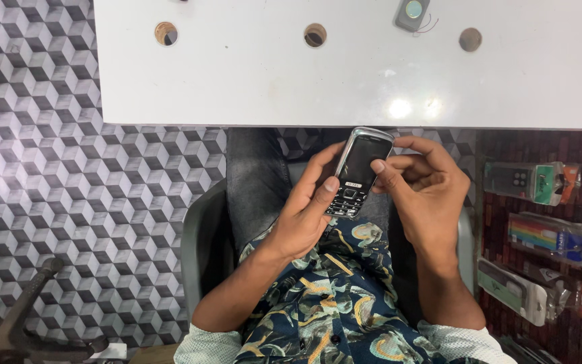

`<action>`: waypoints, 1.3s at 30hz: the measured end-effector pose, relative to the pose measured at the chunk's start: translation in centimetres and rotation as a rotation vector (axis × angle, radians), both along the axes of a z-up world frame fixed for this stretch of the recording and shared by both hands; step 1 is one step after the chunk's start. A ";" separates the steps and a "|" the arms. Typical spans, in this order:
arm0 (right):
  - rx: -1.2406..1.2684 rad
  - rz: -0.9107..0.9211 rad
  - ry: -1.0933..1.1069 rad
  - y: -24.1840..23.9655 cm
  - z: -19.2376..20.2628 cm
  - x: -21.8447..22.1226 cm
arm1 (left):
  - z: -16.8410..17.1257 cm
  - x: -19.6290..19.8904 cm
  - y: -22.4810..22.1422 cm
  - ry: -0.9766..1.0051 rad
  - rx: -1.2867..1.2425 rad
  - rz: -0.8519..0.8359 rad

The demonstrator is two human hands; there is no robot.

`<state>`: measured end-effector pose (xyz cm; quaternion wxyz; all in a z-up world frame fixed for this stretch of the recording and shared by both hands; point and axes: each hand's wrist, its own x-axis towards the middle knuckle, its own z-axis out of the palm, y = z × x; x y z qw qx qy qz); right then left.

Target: The person assembles a feature phone by inserting the keypad and screen into the front housing, then placing the motherboard into the back housing. They repeatedly test-fit the front and back halves together, then disassemble the unit to inspect the internal components.

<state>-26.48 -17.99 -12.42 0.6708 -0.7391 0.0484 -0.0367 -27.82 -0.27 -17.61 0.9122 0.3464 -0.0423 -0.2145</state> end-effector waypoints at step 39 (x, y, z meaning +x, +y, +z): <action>-0.212 0.043 -0.314 6.0 -3.2 -2.5 | 2.5 -2.1 -1.1 -0.480 0.651 0.219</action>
